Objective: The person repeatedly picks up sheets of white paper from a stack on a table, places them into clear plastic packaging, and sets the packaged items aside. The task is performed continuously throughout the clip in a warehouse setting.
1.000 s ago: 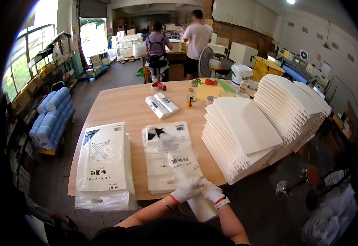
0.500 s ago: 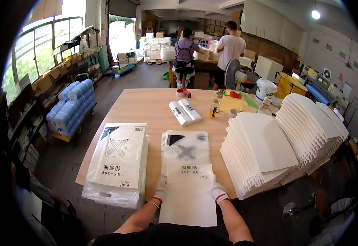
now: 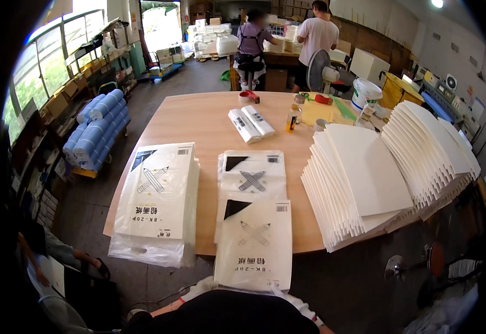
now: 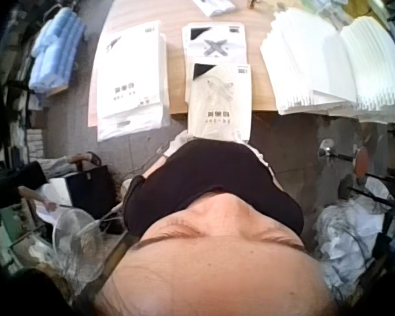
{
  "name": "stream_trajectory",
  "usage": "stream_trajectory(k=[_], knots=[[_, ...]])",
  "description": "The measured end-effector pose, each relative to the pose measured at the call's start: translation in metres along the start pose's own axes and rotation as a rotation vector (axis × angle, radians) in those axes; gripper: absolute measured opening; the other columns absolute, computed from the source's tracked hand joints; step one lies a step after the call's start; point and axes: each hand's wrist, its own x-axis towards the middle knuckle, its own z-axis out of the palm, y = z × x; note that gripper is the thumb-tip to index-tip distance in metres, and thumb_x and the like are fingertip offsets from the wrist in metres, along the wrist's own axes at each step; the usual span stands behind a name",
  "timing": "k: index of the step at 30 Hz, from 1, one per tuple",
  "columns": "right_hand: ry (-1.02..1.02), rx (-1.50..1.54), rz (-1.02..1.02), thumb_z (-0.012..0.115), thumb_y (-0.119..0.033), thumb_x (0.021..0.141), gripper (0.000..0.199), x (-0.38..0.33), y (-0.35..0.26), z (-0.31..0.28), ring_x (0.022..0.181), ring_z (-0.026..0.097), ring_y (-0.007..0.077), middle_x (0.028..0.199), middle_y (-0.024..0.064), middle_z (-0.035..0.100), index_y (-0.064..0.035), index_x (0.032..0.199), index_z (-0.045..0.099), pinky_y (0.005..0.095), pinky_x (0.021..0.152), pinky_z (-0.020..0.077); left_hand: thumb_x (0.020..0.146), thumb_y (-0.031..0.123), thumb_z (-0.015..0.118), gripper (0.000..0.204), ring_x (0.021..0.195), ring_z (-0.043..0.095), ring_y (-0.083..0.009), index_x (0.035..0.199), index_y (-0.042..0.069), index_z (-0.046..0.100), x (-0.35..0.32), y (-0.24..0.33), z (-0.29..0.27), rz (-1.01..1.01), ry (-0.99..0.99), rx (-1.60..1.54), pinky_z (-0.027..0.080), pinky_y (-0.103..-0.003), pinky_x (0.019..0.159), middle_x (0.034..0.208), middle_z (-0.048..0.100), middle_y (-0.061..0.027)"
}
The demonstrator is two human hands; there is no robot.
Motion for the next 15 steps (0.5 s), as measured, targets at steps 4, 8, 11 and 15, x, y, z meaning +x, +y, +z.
stream_trajectory(k=[4, 8, 11, 15], knots=[[0.122, 0.004, 0.012, 0.054, -0.027, 0.098, 0.045, 0.017, -0.002, -0.007, 0.074, 0.068, 0.0421, 0.087, 0.0260, 0.069, -0.0075, 0.139, 0.053, 0.0537, 0.062, 0.0534, 0.094, 0.009, 0.061, 0.008, 0.086, 0.068, -0.0300, 0.093, 0.002, 0.056, 0.041, 0.005, -0.001, -0.126, 0.242, 0.158, 0.055, -0.037, 0.074, 0.092, 0.065, -0.0137], [0.006, 0.099, 0.178, 0.058, -0.026, 0.096, 0.048, -0.008, 0.007, -0.026, 0.079, 0.071, 0.0382, 0.086, 0.0220, 0.071, -0.0096, 0.140, 0.054, 0.0530, 0.072, 0.0540, 0.090, 0.001, 0.054, 0.003, 0.072, 0.066, -0.0239, 0.091, 0.001, 0.056, 0.037, 0.030, -0.008, -0.178, 0.388, -0.144, 0.053, -0.039, 0.064, 0.084, 0.062, -0.0101], [-0.219, 0.540, 0.214, 0.060, -0.027, 0.098, 0.047, -0.027, 0.067, -0.006, 0.088, 0.072, 0.0246, 0.092, 0.0129, 0.073, -0.0074, 0.141, 0.053, 0.0406, 0.080, 0.0566, 0.080, -0.003, 0.053, 0.005, 0.075, 0.058, -0.0240, 0.082, 0.001, 0.056, 0.044, 0.027, -0.009, 0.076, 0.376, -0.097, 0.048, -0.036, 0.069, 0.082, 0.056, -0.0118], [0.075, 1.615, 0.615, 0.052, -0.019, 0.103, 0.040, 0.026, 0.050, 0.028, 0.104, 0.069, 0.0224, 0.122, 0.0141, 0.068, -0.0010, 0.139, 0.055, 0.0358, 0.092, 0.0565, 0.074, -0.008, 0.056, 0.011, 0.074, 0.056, -0.0259, 0.078, 0.002, 0.055, 0.067, 0.099, -0.029, 0.336, 0.321, -0.026, 0.047, -0.034, 0.067, 0.079, 0.054, -0.0115]])
